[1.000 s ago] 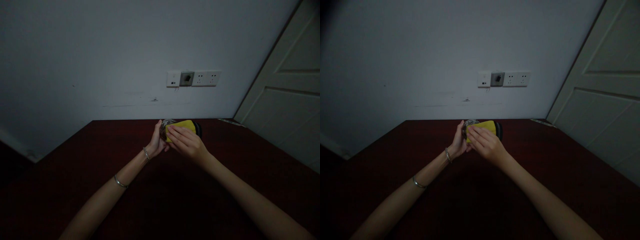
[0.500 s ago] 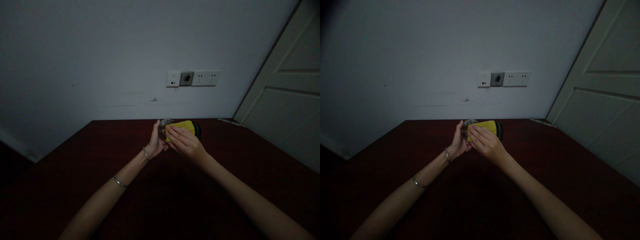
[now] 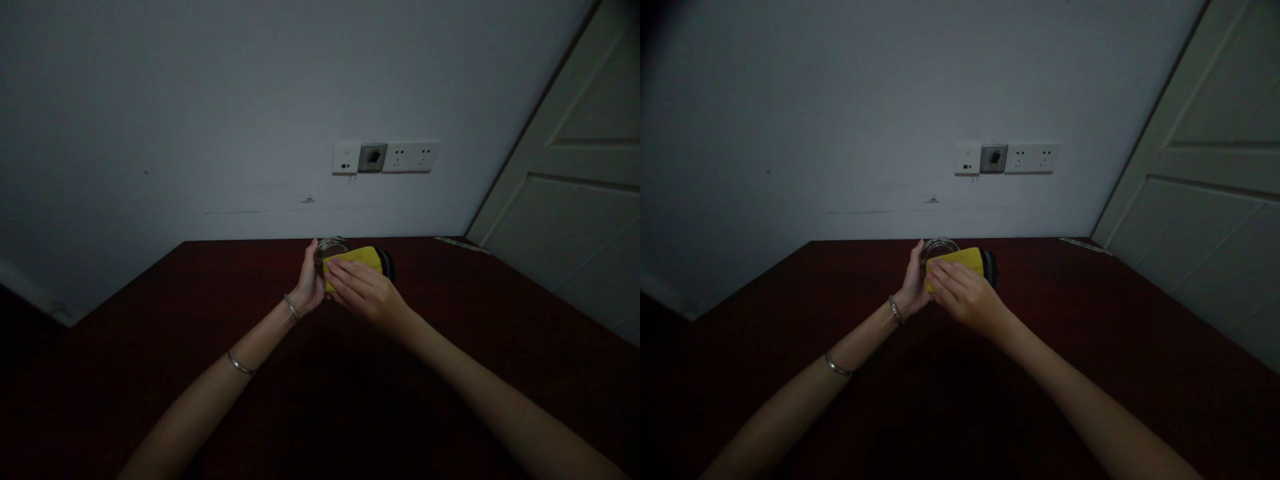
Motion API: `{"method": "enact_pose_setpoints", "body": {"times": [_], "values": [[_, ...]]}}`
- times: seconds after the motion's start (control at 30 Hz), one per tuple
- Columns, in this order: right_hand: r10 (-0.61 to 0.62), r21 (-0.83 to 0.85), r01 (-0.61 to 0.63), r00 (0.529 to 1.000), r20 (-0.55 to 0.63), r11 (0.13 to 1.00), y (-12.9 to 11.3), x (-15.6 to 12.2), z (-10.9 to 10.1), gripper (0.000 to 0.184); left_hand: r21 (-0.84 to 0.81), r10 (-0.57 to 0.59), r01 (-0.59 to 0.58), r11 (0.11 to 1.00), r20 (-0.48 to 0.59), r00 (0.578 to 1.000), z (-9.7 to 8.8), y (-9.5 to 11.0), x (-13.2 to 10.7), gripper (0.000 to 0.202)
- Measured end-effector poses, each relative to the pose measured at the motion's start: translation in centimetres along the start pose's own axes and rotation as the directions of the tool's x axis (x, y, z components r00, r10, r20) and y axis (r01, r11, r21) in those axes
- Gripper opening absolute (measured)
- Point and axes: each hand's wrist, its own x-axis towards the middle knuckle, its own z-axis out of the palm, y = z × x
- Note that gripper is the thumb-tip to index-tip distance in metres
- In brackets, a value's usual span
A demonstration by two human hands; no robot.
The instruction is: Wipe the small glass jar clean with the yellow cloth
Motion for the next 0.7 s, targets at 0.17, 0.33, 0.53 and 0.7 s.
{"method": "enact_pose_setpoints", "body": {"times": [0.17, 0.33, 0.53, 0.7], "values": [[-0.019, -0.071, 0.016, 0.999, -0.039, 0.997, 1.2, 0.3, -1.0, 0.029, 0.044, -0.032, 0.029, 0.999, 0.065, 0.997, -0.7, 0.1, -0.1, 0.062], [-0.009, -0.088, 0.005, 0.999, -0.047, 0.996, 1.5, 0.4, -1.4, 0.030, 0.039, -0.040, 0.037, 0.999, 0.085, 0.996, -0.4, 0.4, -0.4, 0.063], [-0.021, -0.069, 0.017, 0.998, -0.059, 0.997, 1.1, 0.2, -0.6, 0.028, 0.026, -0.033, 0.032, 0.999, 0.042, 0.999, -0.5, 0.2, -0.2, 0.063], [-0.031, -0.054, 0.030, 0.999, -0.018, 0.998, -0.1, 0.0, 0.2, 0.025, -0.054, 0.053, -0.056, 0.997, -0.058, 0.997, 0.3, 0.0, 0.1, 0.054]]}}
